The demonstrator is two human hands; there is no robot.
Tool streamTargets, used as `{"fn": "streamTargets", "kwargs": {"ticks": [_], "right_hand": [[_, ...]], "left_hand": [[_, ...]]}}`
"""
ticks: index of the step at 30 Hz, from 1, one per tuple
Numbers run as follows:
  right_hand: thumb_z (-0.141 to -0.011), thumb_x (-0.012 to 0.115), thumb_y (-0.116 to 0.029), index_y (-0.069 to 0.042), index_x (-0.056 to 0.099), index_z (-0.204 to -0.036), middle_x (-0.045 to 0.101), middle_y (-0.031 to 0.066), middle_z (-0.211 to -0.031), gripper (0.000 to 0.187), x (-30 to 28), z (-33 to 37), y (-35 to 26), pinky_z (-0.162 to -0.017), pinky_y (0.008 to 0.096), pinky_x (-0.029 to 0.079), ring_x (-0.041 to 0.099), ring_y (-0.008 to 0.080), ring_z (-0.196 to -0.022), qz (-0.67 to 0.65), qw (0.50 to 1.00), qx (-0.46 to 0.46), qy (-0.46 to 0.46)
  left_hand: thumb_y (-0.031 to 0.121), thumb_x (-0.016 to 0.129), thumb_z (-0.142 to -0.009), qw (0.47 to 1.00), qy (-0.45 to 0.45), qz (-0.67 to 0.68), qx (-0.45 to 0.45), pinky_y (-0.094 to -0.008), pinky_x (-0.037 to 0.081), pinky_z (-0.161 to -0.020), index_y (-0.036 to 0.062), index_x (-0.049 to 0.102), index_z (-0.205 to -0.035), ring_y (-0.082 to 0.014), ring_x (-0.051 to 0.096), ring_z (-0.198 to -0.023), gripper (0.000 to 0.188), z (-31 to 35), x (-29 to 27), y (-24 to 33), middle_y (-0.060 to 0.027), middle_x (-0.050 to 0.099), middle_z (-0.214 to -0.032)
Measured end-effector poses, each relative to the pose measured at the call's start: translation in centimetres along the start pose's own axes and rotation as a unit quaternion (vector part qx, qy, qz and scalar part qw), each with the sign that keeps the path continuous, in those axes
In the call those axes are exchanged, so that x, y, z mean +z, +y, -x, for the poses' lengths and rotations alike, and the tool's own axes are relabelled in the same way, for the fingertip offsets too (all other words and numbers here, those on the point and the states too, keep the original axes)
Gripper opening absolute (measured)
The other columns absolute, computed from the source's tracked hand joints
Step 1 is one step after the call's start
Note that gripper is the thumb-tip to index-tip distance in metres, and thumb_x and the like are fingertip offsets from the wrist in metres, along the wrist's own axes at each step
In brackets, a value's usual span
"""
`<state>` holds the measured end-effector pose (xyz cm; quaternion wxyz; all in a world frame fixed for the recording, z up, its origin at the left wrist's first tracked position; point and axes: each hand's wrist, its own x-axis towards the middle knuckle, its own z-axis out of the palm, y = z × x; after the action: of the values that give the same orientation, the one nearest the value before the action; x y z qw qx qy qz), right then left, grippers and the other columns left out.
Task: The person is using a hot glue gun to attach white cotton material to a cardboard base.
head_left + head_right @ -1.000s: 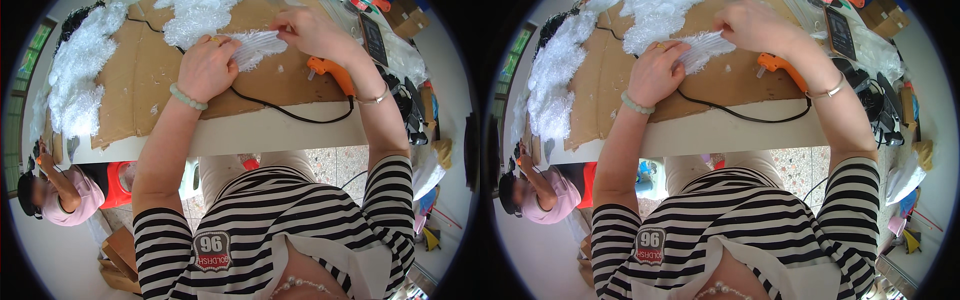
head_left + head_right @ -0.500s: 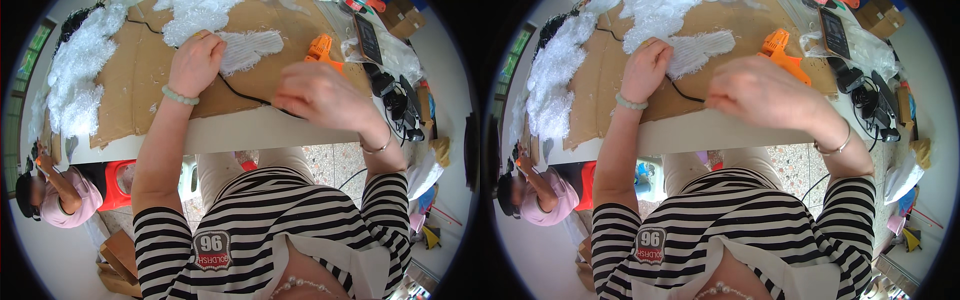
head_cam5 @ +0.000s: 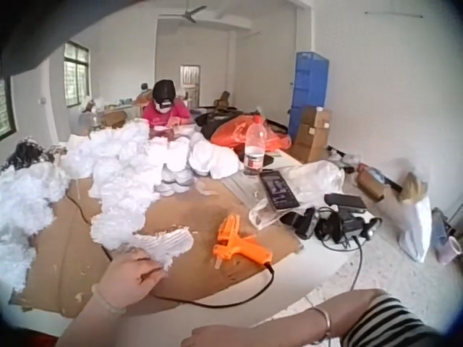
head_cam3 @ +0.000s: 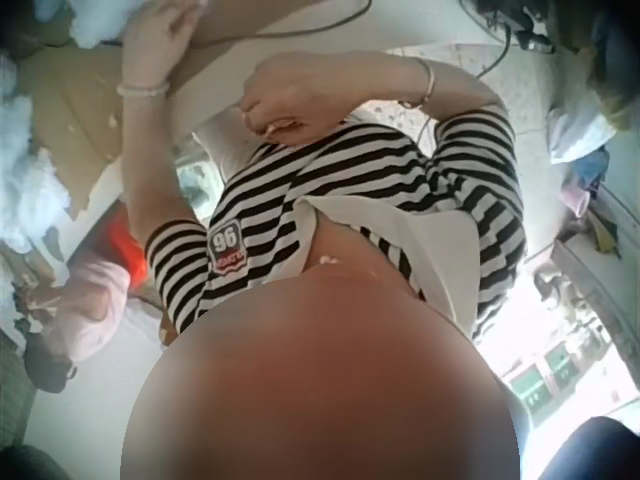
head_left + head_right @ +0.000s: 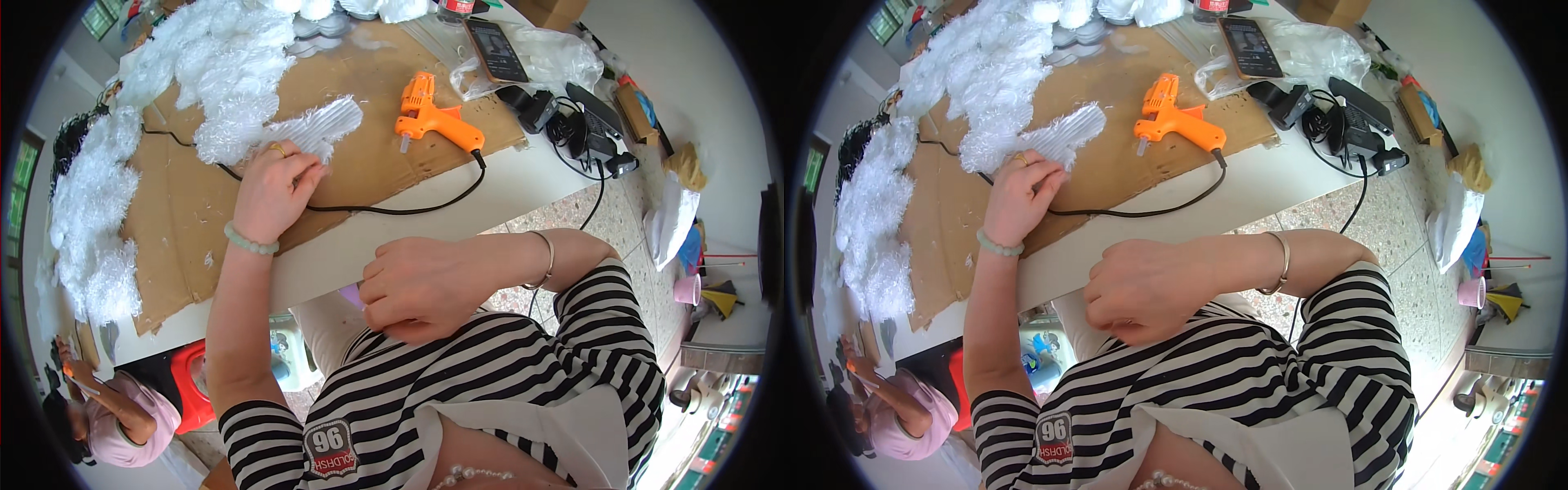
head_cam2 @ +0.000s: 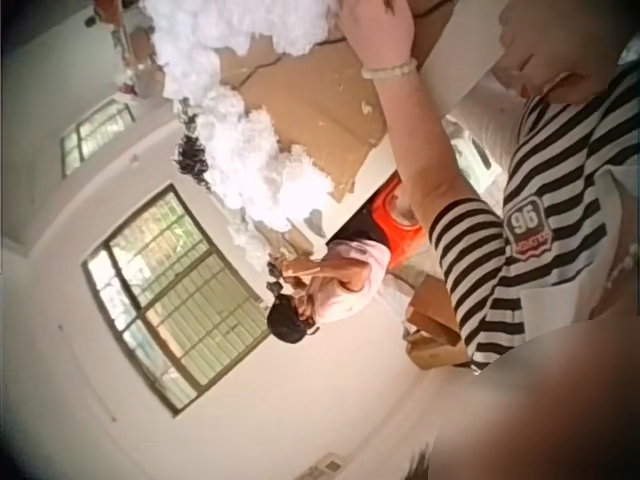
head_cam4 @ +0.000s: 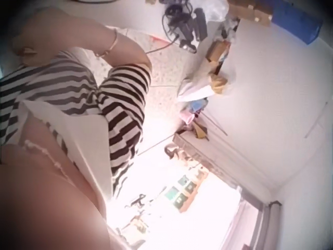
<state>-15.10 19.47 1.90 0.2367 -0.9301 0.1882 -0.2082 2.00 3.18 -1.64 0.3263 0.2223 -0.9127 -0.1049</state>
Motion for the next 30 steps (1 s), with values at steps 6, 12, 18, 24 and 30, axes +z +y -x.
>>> {"fn": "streamTargets", "kwargs": {"ticks": [6, 12, 18, 24, 30], "right_hand": [[-0.071, 0.064, -0.009, -0.005, 0.052, -0.07, 0.049, 0.0055, -0.071, 0.013, -0.8, -0.2, -0.5, -0.06, 0.0334, 0.041, 0.051, 0.0229, -0.069, 0.027, 0.998, -0.013, 0.049], [-0.075, 0.06, -0.006, -0.004, 0.053, -0.071, 0.05, 0.0067, -0.068, 0.009, -7.7, -1.0, -0.6, -0.052, 0.031, 0.041, 0.051, 0.0221, -0.058, 0.093, 0.977, 0.007, 0.191], [-0.087, 0.058, -0.011, 0.003, 0.057, -0.085, 0.051, 0.0001, -0.071, 0.013, -14.7, -2.8, 5.8, -0.061, 0.0222, 0.04, 0.045, 0.0082, -0.064, 0.11, 0.926, 0.239, 0.27], [-0.08, 0.066, -0.02, 0.002, 0.061, -0.104, 0.064, 0.0078, -0.095, 0.033, -19.0, 0.4, 21.3, -0.077, 0.0268, 0.047, 0.059, 0.0159, -0.086, 0.147, 0.891, 0.407, 0.135], [-0.061, 0.077, -0.047, 0.002, 0.061, -0.104, 0.063, 0.0153, -0.105, 0.067, -16.7, -1.2, 22.1, -0.086, 0.0349, 0.046, 0.059, 0.0271, -0.099, 0.198, 0.838, 0.503, -0.07]], "left_hand": [[0.014, 0.065, -0.079, 0.999, 0.041, 0.022, -0.024, -0.0382, 0.044, -0.066, 0.0032, 0.064, -0.088, -0.0291, 0.055, -0.07, 0.014, -0.6, -0.3, 0.2, -0.0104, 0.058, -0.074], [0.009, 0.057, -0.088, 0.974, 0.199, 0.072, -0.077, -0.0302, 0.044, -0.057, 0.0011, 0.06, -0.091, -0.0217, 0.056, -0.062, 0.009, -0.1, -0.9, -1.0, -0.0096, 0.059, -0.073], [0.01, 0.061, -0.086, 0.931, 0.28, 0.135, -0.189, -0.0266, 0.041, -0.053, 0.0012, 0.057, -0.079, -0.0129, 0.049, -0.056, 0.011, 0.7, -1.6, -2.5, -0.0059, 0.056, -0.065], [0.006, 0.071, -0.077, 0.891, 0.379, 0.146, -0.205, -0.0216, 0.038, -0.052, 0.0026, 0.052, -0.068, -0.0066, 0.043, -0.055, 0.022, 0.1, -1.8, -3.1, 0.0005, 0.05, -0.061], [0.006, 0.073, -0.076, 0.908, 0.371, 0.105, -0.163, -0.0214, 0.038, -0.051, 0.0023, 0.051, -0.068, -0.0067, 0.044, -0.054, 0.023, 0.2, -2.2, -2.6, 0.0002, 0.05, -0.06]]}}
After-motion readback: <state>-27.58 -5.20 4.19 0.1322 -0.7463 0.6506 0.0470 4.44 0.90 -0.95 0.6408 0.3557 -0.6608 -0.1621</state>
